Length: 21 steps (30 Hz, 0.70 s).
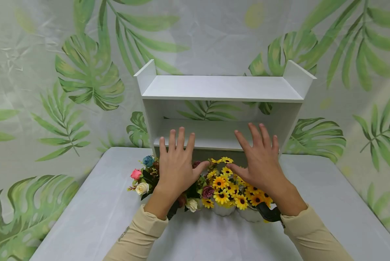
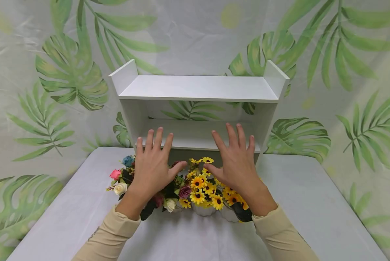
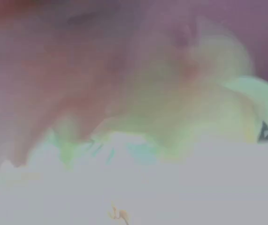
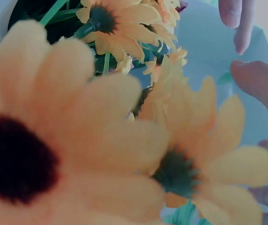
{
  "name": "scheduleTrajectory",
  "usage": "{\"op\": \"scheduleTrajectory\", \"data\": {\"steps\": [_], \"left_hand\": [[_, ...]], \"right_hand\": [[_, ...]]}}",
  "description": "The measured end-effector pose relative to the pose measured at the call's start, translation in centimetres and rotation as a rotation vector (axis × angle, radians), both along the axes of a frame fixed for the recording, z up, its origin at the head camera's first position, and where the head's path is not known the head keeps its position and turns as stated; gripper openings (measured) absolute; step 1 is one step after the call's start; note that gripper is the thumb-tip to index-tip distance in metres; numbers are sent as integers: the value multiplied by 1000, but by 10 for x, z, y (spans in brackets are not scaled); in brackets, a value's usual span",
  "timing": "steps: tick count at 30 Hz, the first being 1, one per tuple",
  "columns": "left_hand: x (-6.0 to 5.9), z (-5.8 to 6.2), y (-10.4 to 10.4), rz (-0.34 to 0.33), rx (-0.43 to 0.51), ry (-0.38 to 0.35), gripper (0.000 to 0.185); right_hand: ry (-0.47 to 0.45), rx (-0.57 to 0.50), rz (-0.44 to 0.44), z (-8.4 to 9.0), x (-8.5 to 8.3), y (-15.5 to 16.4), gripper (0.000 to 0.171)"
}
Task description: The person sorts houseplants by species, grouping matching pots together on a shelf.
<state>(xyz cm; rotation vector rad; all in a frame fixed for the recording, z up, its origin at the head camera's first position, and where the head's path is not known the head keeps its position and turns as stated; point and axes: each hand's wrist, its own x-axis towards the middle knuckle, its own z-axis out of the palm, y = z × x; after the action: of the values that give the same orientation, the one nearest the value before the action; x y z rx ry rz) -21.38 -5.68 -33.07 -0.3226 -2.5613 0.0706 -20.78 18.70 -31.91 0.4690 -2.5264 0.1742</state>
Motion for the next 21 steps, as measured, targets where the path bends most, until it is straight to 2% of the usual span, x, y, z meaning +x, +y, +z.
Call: {"op": "scheduleTrajectory", "data": {"steps": [4,7,11,14,21], "left_hand": [[-1,0,-1,-5,17,4,94],[0,0,-3,-34,24,42,92],[3,3,-8,-156,72,179,76],[8,6,-15,-243,117,254,65],[25,13,-40,-331,188,261,60]], "right_hand": [[4,1,5,0,1,0,97],[23,-14,36,0,1,0,93],[86,-110,135,2,1,3,73],[154,-184,192,4,1,6,56],[303,-316,200,9,0,24,35]]}}
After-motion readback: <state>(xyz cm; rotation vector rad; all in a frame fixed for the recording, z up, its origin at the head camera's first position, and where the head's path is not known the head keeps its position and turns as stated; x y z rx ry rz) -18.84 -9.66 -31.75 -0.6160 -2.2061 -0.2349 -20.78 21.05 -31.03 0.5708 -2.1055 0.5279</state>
